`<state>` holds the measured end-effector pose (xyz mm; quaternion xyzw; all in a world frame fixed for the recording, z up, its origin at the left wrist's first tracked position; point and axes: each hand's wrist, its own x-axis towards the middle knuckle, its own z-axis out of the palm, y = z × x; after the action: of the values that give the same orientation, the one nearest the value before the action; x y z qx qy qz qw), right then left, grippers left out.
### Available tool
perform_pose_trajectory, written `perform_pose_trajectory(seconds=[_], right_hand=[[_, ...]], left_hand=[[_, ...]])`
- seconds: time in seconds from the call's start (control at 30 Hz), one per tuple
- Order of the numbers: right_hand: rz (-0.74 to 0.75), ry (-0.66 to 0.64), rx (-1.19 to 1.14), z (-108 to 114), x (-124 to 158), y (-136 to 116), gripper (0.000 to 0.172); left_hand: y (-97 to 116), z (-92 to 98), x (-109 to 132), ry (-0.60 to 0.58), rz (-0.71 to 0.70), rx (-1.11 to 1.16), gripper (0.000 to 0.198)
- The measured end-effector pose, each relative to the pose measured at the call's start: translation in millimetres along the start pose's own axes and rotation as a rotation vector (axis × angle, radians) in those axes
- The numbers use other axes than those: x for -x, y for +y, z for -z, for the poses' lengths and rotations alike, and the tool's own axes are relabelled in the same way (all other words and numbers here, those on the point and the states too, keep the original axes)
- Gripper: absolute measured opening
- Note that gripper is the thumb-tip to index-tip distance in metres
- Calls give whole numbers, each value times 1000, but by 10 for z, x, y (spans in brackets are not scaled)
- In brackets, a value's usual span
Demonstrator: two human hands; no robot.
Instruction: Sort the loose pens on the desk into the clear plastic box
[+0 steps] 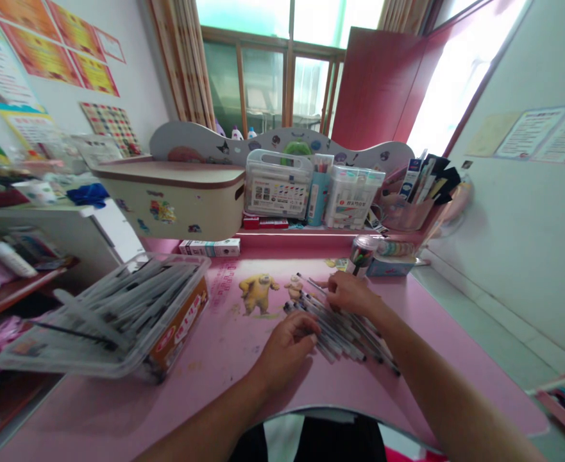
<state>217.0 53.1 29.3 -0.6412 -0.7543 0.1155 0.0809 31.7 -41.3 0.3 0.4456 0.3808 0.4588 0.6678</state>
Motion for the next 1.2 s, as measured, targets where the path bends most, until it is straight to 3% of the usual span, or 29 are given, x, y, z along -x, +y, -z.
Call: perform_pose_trajectory(seconds=[0.13, 0.27, 0.37, 0.5, 0.7, 0.8, 0.9, 1.0, 1.1, 1.2], right_hand=[[2, -27, -166, 79, 58, -80, 9], [62, -112, -749, 61, 216, -325, 2], [85, -97, -997, -69, 336, -527, 9], [144, -137, -1197, -328, 421, -691, 15], [191, -126, -1291, -513, 459, -756, 17], [206, -205, -1286, -513, 485, -770, 13], [146, -336, -1438, -546, 505, -793, 12], [76, -355, -1585, -625, 517, -827, 11], [25, -314, -1641, -698, 535, -860, 18], [-9, -369, -1745, -718, 558, -887, 30]], left_hand=[[-16, 67, -49, 45, 50, 37, 15], [-21, 161, -138, 112, 40, 200, 33], [-5, 243, -202, 119, 36, 296, 39], [7, 354, -261, 144, -8, 298, 31], [71, 425, -273, 182, -93, 282, 31], [135, 418, -229, 193, -129, 178, 29], [168, 396, -172, 116, -122, 60, 28], [163, 367, -146, 20, -98, 17, 28], [145, 352, -165, 87, -99, 65, 27], [114, 361, -201, 172, -107, 132, 25]])
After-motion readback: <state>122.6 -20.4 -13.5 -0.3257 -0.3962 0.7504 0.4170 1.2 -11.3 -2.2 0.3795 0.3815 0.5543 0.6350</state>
